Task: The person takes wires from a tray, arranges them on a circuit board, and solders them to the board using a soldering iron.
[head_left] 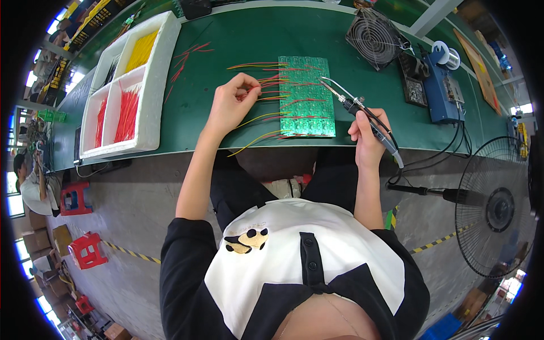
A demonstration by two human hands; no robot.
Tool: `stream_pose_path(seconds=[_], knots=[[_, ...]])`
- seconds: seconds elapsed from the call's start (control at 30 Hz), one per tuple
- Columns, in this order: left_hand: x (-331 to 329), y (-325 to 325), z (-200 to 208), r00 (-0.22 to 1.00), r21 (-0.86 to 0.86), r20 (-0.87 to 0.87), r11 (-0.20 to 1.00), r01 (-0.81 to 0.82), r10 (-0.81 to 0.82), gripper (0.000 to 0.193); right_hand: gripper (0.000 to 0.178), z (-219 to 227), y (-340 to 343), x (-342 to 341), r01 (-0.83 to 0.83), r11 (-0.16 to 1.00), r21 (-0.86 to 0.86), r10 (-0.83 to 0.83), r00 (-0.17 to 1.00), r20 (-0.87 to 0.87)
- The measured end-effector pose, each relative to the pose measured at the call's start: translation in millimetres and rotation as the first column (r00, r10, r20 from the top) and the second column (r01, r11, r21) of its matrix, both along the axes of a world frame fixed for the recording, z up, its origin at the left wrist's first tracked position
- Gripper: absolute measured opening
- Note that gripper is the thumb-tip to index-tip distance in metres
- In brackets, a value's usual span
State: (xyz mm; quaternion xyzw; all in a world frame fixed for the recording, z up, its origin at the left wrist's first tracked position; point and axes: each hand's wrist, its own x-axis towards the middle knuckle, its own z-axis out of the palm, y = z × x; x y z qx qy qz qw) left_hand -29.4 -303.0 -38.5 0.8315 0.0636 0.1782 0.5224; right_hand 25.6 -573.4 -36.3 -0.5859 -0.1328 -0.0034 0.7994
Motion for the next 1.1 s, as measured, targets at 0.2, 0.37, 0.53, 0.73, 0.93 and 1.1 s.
stream_pose_path(seconds=[0.2, 0.37, 0.53, 0.73, 0.93, 1.1], knots=[[-22, 1, 11, 0.945, 0.153, 0.271, 0.961, -0.23, 0.183, 0.006, 0.014, 0, -12, -1, 0.061, 0.998, -0.008, -0.061, 0.998, 0.024], [-39, -15, 17, 0.996, 0.114, 0.036, 0.99, -0.086, 0.082, 0.005, 0.015, -6, -22, 7, 0.32, 0.947, -0.019, -0.319, 0.947, 0.032], [-38, -17, 7, 1.0, 0.084, 0.002, 0.996, 0.004, -0.004, 0.009, 0.016, -3, -23, 4, 0.268, 0.962, -0.047, -0.267, 0.963, 0.031], [-34, -17, 5, 0.998, 0.131, 0.058, 0.991, -0.004, -0.004, 0.009, 0.015, -9, -24, -5, 0.174, 0.981, -0.084, -0.171, 0.984, 0.046], [-33, -17, 8, 0.997, 0.169, 0.063, 0.985, 0.025, -0.036, 0.008, 0.016, -13, -24, -9, 0.041, 0.999, 0.022, -0.042, 0.999, 0.031], [-29, -17, 8, 0.998, 0.189, 0.046, 0.982, 0.022, -0.031, 0.008, 0.016, -13, -23, -12, -0.086, 0.996, 0.009, 0.086, 0.996, 0.022]])
